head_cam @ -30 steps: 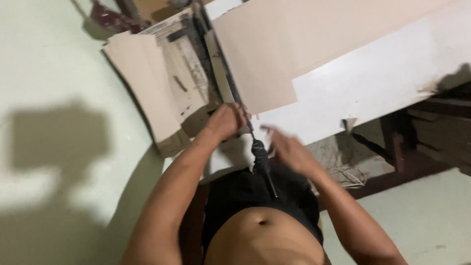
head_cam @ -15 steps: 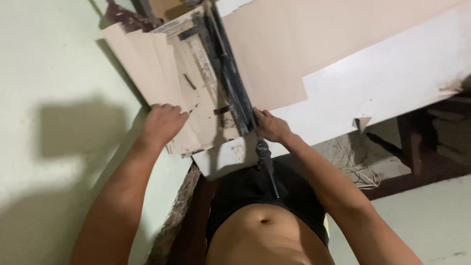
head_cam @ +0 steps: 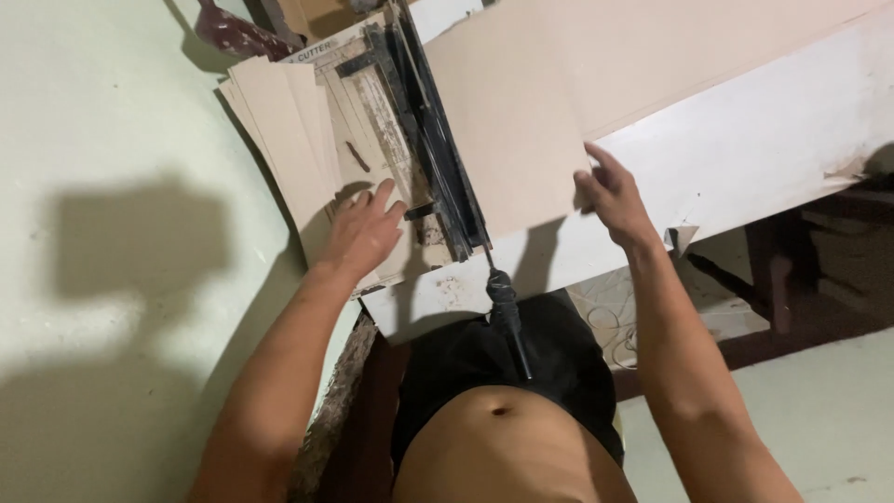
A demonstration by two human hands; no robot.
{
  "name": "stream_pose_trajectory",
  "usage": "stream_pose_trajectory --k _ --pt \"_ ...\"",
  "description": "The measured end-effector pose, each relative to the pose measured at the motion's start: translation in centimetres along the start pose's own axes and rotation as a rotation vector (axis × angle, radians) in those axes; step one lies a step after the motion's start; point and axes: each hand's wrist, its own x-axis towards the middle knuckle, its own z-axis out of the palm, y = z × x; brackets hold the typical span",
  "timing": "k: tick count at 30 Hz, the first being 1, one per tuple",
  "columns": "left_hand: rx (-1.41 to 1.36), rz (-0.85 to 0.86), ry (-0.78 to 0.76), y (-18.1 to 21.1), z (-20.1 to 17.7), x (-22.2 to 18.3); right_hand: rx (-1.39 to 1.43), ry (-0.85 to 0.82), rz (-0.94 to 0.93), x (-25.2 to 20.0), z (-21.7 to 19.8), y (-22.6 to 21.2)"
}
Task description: Using a manual paper trimmer to cut thin strips of paper and gathering them into a pile.
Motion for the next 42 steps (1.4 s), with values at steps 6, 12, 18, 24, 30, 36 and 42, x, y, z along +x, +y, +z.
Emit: stream_pose_trajectory --k 6,12,18,24,30,36,42 --pt "-0.205 -0.058 0.084 2.1 1.0 3.6 0.087 -0.116 0.154 -3.2 3.3 -0.2" --pt "-0.434 -0.263 0.119 4.4 0.5 7.2 -0.228 -0.075 0.121 -0.3 4.8 -1.2" --pt "-0.519 -0.352 0.156 5.3 3.7 10.8 -0.304 -0.096 0.193 0.3 5.4 -3.6" --pt "-0.283 -0.489 -0.034 5.5 5.5 12.8 -0.428 -0.164 0.182 -0.2 4.8 -4.7" --pt "-0.298 -0.462 0.007 5.1 6.0 13.2 -0.816 -0.234 0.302 -12.6 8.2 -21.1" --pt "-0.316 -0.477 -0.038 5.3 5.4 13.3 -0.955 -0.538 0.361 -15.2 13.4 -7.9" --pt "-0.330 -0.491 0.022 5.3 5.7 13.3 -0.897 -0.296 0.055 -14.0 13.3 -0.5"
